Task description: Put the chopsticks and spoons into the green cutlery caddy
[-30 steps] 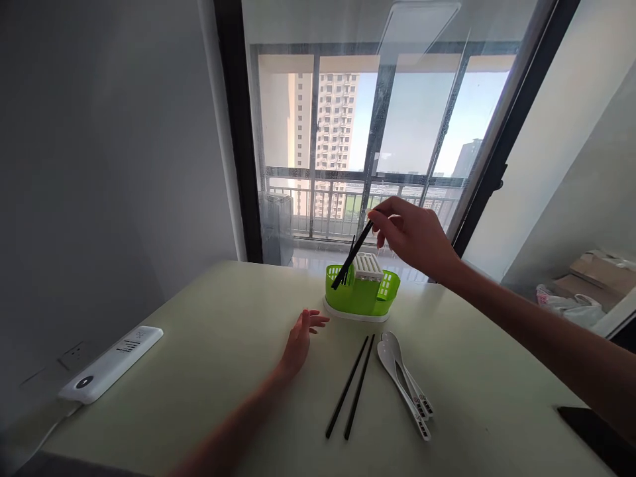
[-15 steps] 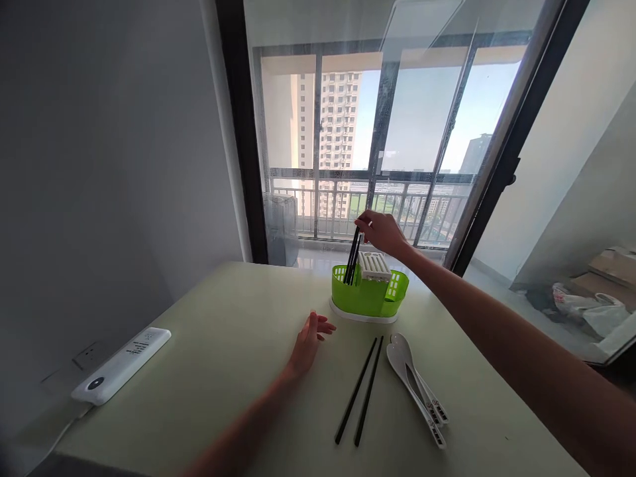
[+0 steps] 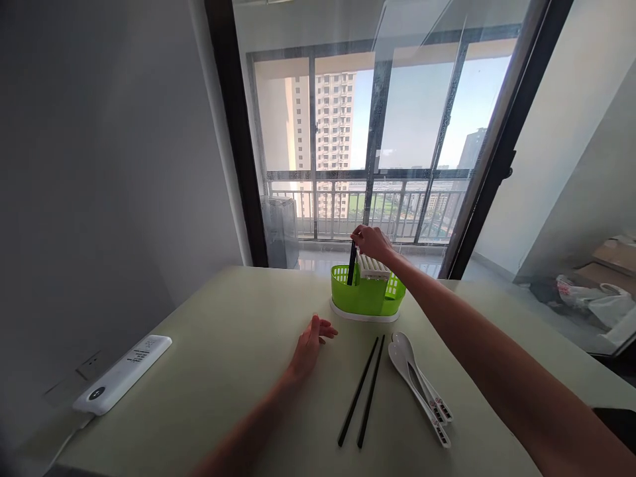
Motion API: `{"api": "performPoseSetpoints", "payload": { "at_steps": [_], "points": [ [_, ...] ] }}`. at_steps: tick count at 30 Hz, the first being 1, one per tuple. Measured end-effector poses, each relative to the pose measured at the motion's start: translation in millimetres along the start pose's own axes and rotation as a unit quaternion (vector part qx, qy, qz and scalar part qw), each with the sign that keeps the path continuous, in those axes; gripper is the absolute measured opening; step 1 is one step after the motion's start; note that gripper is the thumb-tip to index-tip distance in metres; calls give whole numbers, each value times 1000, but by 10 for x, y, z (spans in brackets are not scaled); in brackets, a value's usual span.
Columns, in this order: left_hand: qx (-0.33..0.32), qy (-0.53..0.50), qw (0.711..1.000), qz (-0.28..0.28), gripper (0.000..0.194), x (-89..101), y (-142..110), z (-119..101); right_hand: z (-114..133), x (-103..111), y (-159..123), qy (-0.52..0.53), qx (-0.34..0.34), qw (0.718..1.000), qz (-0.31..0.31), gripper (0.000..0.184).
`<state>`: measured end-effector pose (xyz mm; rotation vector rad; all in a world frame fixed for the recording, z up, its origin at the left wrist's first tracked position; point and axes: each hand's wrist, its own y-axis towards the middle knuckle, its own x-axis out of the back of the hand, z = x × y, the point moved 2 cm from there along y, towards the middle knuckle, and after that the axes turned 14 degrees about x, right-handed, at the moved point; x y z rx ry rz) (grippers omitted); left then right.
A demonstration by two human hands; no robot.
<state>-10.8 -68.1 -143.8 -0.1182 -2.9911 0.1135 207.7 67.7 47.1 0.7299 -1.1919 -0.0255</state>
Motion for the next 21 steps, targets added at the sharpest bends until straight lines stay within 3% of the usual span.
{"api": "performPoseSetpoints", "payload": {
  "at_steps": [5,10,13,16,21],
  "points": [
    [-12,31,999,-1,63,-4,9,2,164,198,-59,-105,26,994,-6,34],
    [-69,142,987,10,38,-45,-30,9,519,315,-206,-134,159,974,87,27],
    [-113,221,968,33,28,-88,-123,6,780,295,-351,-173,278,932,152,27],
    [-178,335,923,63,32,-144,-253,-11,1011,269,-497,-198,347,899,180,29],
    [-242,414,874,79,60,-227,-420,-25,1212,263,-627,-206,386,879,190,28]
  ]
}}
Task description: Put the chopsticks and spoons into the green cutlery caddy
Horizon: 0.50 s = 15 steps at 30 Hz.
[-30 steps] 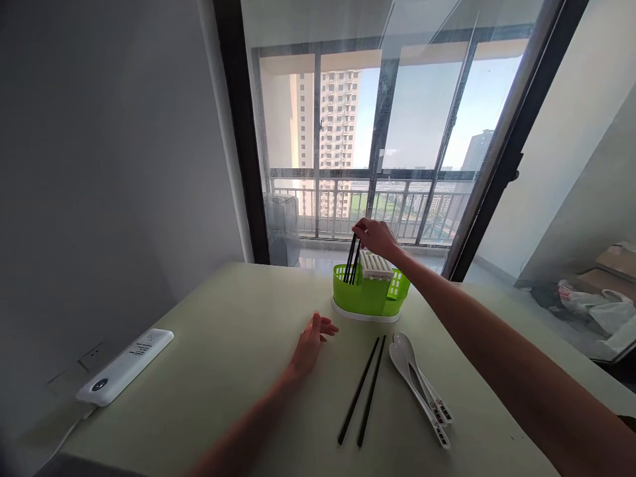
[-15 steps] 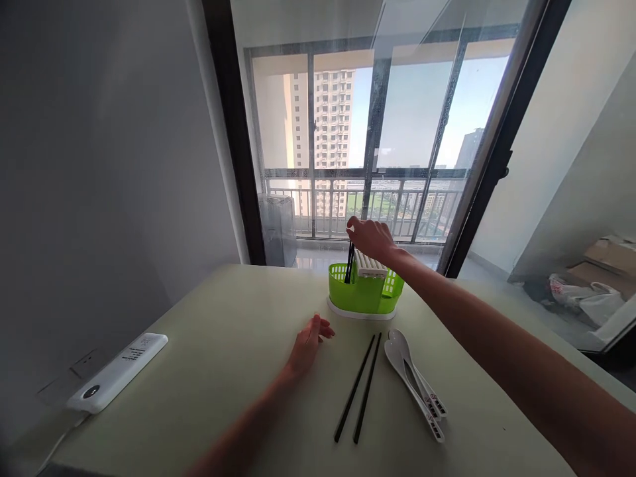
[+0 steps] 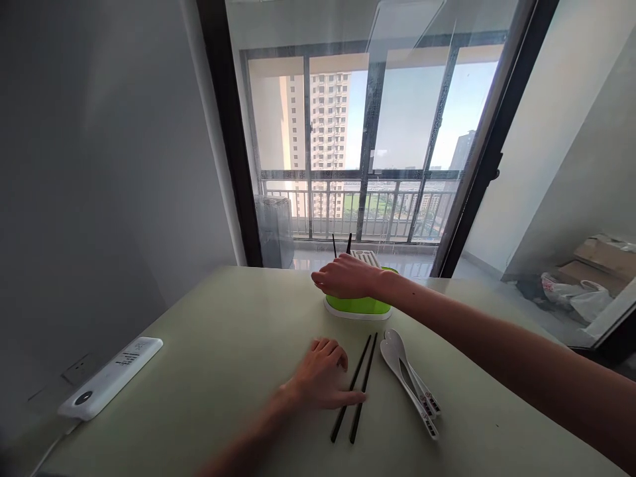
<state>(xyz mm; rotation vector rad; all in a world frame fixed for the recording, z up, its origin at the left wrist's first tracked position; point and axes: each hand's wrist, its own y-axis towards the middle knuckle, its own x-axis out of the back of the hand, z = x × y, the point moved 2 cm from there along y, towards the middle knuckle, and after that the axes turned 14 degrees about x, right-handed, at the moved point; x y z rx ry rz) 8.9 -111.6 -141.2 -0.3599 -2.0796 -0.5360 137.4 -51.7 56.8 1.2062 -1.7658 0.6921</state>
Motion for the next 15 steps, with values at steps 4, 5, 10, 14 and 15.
{"api": "performPoseSetpoints", "payload": {
  "at_steps": [4,5,10,14,15],
  "points": [
    [-1,38,999,6,59,-24,3,-21,-26,-8,-29,-7,3,1000,6,28],
    [3,48,999,8,54,-18,14,-11,-50,-14,-46,-11,-3,1000,6,29],
    [59,120,991,-18,24,75,88,117,-200,-37,-162,-15,-44,999,14,31],
    [100,215,970,-52,21,91,145,239,-291,-57,-249,-18,-68,997,23,32],
    [106,231,966,-54,20,78,156,262,-306,-70,-264,-18,-70,997,26,33]
  ]
}}
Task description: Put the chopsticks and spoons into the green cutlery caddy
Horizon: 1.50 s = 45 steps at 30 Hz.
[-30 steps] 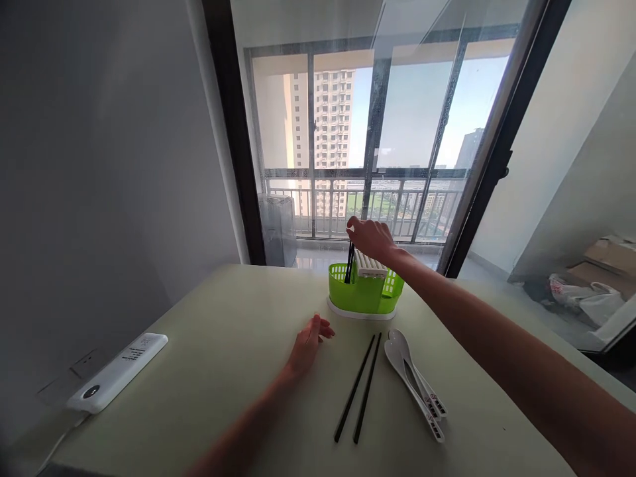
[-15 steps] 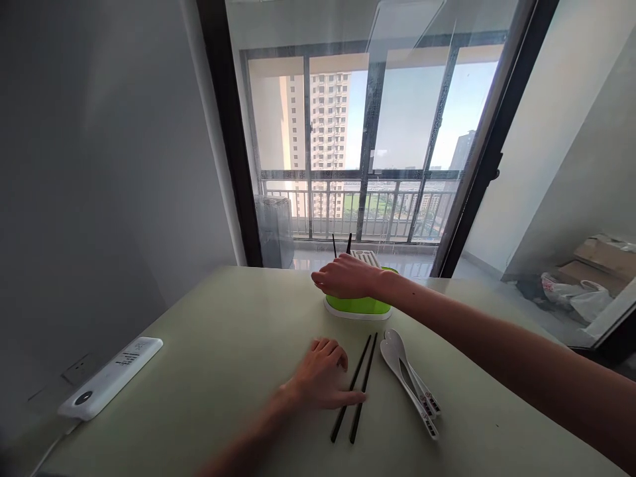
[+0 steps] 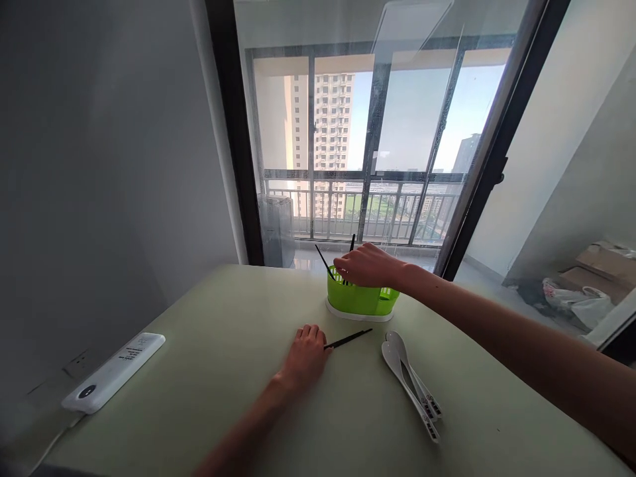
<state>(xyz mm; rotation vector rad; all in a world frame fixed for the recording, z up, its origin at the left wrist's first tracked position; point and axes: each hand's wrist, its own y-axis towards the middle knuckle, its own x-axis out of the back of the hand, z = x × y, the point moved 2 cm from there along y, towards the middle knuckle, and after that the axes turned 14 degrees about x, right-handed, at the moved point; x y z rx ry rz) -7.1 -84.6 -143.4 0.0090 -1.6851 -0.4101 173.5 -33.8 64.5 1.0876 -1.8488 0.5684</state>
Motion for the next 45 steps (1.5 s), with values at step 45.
{"api": "performPoseSetpoints", "payload": {
  "at_steps": [45],
  "points": [
    [38,-584,808,74,42,211,60,-55,448,-76,74,581,-100,789,-173,47]
  ]
}}
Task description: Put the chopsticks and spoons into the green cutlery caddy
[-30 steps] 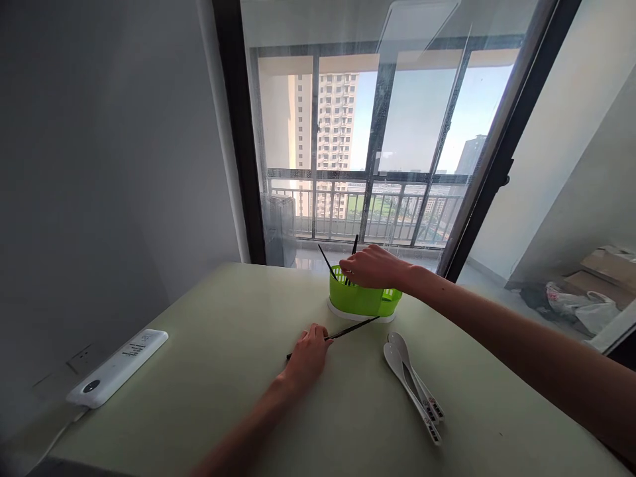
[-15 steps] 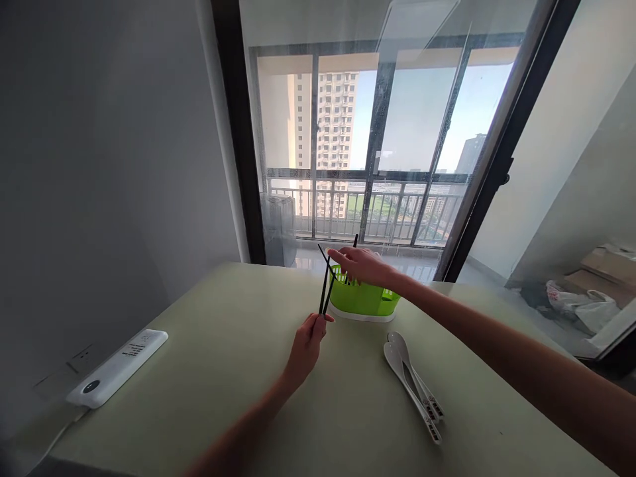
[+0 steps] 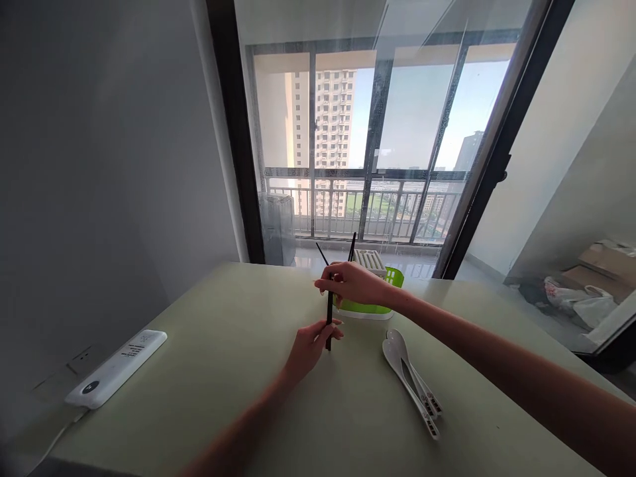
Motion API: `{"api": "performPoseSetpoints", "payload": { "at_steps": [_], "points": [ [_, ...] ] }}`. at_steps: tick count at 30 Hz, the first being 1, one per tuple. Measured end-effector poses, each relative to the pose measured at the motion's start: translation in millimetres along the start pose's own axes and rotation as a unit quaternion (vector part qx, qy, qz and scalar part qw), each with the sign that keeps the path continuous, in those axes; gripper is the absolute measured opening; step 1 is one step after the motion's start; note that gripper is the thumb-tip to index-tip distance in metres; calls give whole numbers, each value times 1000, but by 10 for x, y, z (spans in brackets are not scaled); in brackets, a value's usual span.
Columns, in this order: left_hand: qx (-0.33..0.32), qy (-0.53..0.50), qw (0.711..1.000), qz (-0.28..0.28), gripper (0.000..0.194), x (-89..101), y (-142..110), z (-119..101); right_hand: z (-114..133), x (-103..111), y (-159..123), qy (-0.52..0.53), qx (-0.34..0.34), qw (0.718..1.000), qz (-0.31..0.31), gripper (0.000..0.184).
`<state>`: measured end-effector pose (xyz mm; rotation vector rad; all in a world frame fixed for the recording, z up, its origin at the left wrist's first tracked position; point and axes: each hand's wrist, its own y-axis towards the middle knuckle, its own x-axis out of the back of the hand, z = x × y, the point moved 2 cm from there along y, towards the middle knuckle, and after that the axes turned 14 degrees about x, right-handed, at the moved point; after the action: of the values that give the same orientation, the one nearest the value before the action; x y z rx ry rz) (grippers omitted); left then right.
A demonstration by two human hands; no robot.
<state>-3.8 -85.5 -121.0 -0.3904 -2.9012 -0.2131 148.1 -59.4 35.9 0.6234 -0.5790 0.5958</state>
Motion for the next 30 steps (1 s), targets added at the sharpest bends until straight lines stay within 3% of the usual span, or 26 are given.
{"api": "performPoseSetpoints", "payload": {
  "at_steps": [8,14,17,22,25,30],
  "points": [
    [37,20,999,20,35,15,54,114,-270,-16,-120,-41,-4,999,-31,49],
    [48,44,997,27,37,9,57,178,-182,39,-218,-109,27,994,4,52],
    [48,9,999,-3,52,12,114,237,-76,246,-214,-131,29,990,-51,52],
    [96,-74,985,-119,69,98,239,379,101,619,-35,-92,55,969,-222,52],
    [113,-88,982,-124,70,114,269,432,90,657,109,-92,61,966,-234,53],
    [95,-48,990,-95,66,80,256,457,-114,698,211,-229,50,932,-277,50]
  ]
}}
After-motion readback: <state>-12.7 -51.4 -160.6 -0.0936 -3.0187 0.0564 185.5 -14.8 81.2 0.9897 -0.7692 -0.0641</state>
